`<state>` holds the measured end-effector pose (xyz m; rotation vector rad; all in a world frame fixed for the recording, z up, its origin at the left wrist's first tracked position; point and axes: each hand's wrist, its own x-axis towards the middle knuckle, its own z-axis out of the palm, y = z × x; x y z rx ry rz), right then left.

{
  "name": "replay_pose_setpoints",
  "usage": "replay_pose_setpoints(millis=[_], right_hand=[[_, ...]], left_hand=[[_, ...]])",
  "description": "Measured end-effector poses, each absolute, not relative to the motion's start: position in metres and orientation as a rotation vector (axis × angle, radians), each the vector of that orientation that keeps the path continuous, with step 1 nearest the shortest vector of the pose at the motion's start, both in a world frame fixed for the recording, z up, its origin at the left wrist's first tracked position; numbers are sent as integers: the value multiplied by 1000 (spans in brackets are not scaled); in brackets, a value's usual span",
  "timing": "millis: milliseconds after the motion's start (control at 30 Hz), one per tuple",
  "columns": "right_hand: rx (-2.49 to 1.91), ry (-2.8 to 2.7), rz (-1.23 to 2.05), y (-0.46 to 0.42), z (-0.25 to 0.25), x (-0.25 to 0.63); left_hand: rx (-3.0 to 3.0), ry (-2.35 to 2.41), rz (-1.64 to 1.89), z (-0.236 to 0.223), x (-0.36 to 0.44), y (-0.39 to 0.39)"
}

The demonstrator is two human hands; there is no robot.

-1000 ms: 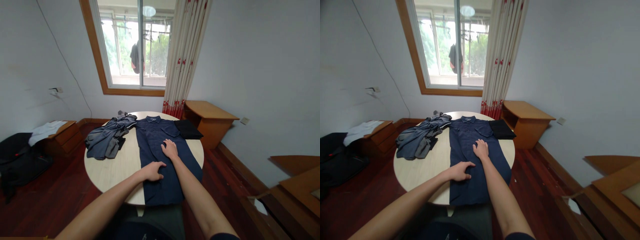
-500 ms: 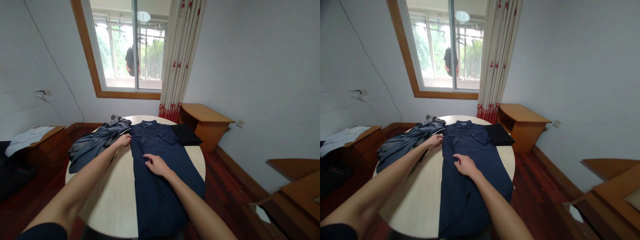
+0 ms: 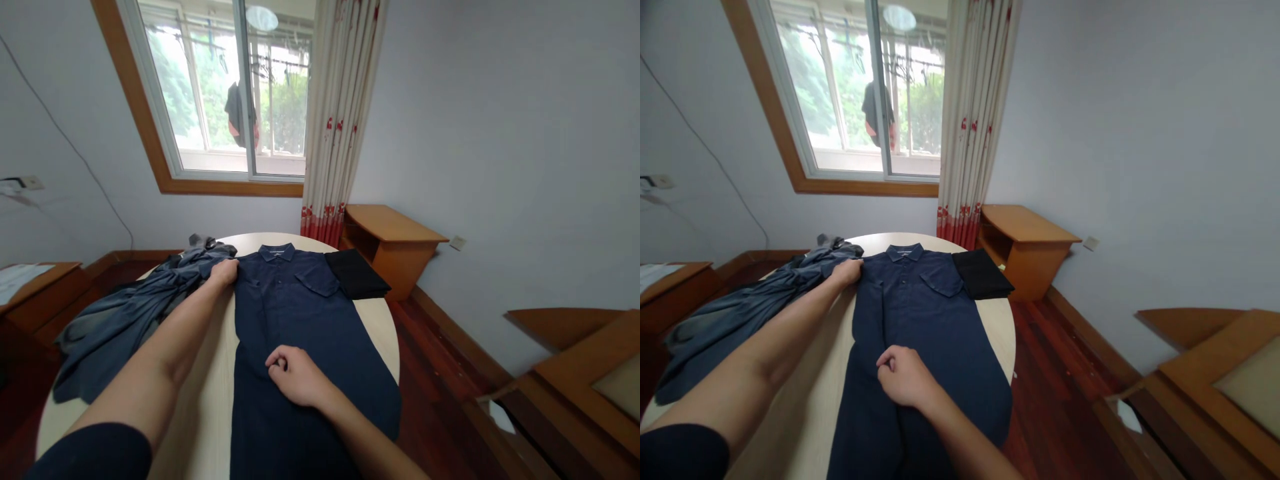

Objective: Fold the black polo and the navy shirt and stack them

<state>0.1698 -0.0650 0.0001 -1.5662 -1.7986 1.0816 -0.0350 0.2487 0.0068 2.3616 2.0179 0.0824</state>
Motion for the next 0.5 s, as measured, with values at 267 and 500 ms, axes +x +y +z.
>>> replay_pose_setpoints(millis=[267, 500], right_hand=[[-1598, -1903, 1400, -84, 10, 173], [-1582, -1931, 1525, -86, 19, 173]], left_hand=[[2592, 1968, -7, 35, -2, 279], [2723, 1772, 73, 17, 33, 287]])
